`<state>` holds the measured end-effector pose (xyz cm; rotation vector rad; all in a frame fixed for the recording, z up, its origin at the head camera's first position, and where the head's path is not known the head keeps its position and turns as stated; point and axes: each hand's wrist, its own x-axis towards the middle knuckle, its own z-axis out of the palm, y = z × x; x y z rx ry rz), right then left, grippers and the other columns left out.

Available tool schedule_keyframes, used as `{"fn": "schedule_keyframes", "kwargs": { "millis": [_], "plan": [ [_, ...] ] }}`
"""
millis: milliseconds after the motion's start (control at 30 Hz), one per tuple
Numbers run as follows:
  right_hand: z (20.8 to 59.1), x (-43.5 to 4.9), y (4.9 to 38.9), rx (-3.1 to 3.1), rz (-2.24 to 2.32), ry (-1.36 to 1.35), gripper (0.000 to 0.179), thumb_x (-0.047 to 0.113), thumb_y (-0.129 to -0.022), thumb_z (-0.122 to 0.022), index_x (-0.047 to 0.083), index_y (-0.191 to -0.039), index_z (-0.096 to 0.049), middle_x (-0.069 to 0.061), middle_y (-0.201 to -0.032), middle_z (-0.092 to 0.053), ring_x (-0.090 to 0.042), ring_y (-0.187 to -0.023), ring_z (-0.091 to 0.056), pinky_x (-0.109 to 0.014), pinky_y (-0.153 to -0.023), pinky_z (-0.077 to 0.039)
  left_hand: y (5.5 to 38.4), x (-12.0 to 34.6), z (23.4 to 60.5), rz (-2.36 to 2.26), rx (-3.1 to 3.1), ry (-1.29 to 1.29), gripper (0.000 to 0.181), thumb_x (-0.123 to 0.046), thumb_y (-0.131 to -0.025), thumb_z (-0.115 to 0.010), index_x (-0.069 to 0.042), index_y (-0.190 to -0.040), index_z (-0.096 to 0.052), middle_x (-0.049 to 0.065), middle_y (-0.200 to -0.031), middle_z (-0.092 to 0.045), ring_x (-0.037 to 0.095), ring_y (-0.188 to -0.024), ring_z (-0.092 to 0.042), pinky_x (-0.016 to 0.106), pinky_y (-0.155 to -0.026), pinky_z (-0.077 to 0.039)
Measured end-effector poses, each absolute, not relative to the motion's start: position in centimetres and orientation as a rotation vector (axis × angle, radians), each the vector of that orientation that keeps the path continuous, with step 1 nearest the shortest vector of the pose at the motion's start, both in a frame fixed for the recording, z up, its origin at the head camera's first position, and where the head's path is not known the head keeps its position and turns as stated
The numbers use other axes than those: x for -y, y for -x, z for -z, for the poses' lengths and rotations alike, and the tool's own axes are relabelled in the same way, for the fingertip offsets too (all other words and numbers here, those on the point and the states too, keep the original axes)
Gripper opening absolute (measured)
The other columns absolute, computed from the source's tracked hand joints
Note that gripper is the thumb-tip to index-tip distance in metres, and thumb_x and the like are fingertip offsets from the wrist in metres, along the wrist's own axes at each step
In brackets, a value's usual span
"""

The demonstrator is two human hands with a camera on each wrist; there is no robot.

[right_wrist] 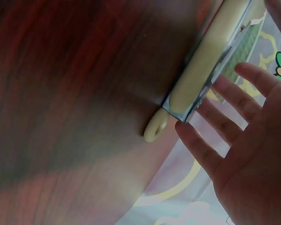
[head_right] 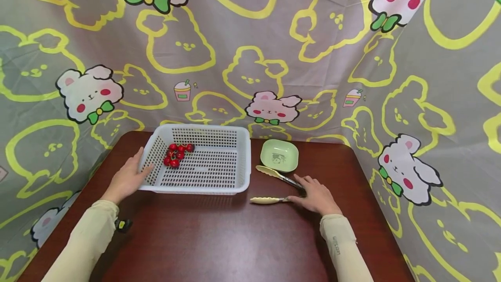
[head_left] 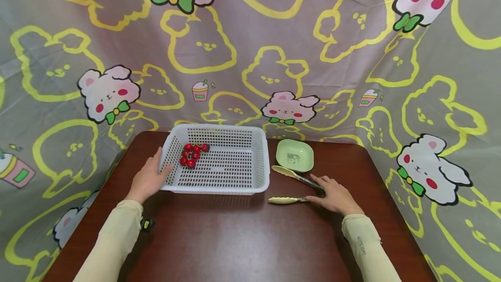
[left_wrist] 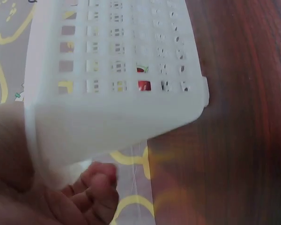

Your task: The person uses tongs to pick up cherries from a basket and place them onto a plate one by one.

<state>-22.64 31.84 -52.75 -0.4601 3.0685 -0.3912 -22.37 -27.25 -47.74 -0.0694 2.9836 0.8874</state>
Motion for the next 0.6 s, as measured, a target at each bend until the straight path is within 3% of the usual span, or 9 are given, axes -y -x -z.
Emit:
{"fn": "schedule_keyframes", "kwargs": {
  "millis": [133,333,600],
  "plan": [
    [53.01,-31.71,22.72,-3.06,0.4,0.504,0.088,0.071,-0.083,-0.071,0.018,-0.151,-0.054,-0.007,-0.126,-0.064,-0.03,-0.112,-0.061,-0.056,-0.089,-0.052,22.6,26.88,47.79,-0.879,-2.995,0.076,0.084,-0.028,-0.104,-0.055,0.002,-0.164,-0.005,0.04,-0.153,-0.032,0.056,-0.13,-0.046,0.073,-0.107,-0.036],
    [52.99,-31.68,22.75,-3.047,0.389,0.546,0.084,0.066,-0.083,-0.074,0.015,-0.148,-0.058,-0.006,-0.124,-0.065,-0.029,-0.112,-0.059,-0.054,-0.09,-0.052,22.88,26.85,48.14,-0.933,-2.997,0.081,0.075,-0.008,-0.099,-0.046,0.004,-0.163,-0.008,0.04,-0.156,-0.03,0.056,-0.136,-0.041,0.07,-0.112,-0.031],
    [53.15,-31.85,22.68,-3.045,0.368,0.575,0.081,0.053,-0.082,-0.083,0.015,-0.149,-0.057,-0.006,-0.123,-0.063,-0.028,-0.111,-0.058,-0.053,-0.09,-0.052,23.12,26.61,48.19,-0.907,-3.006,0.074,0.076,-0.003,-0.096,-0.043,0.005,-0.163,-0.008,0.041,-0.149,-0.034,0.056,-0.127,-0.047,0.068,-0.11,-0.034]
  ]
}}
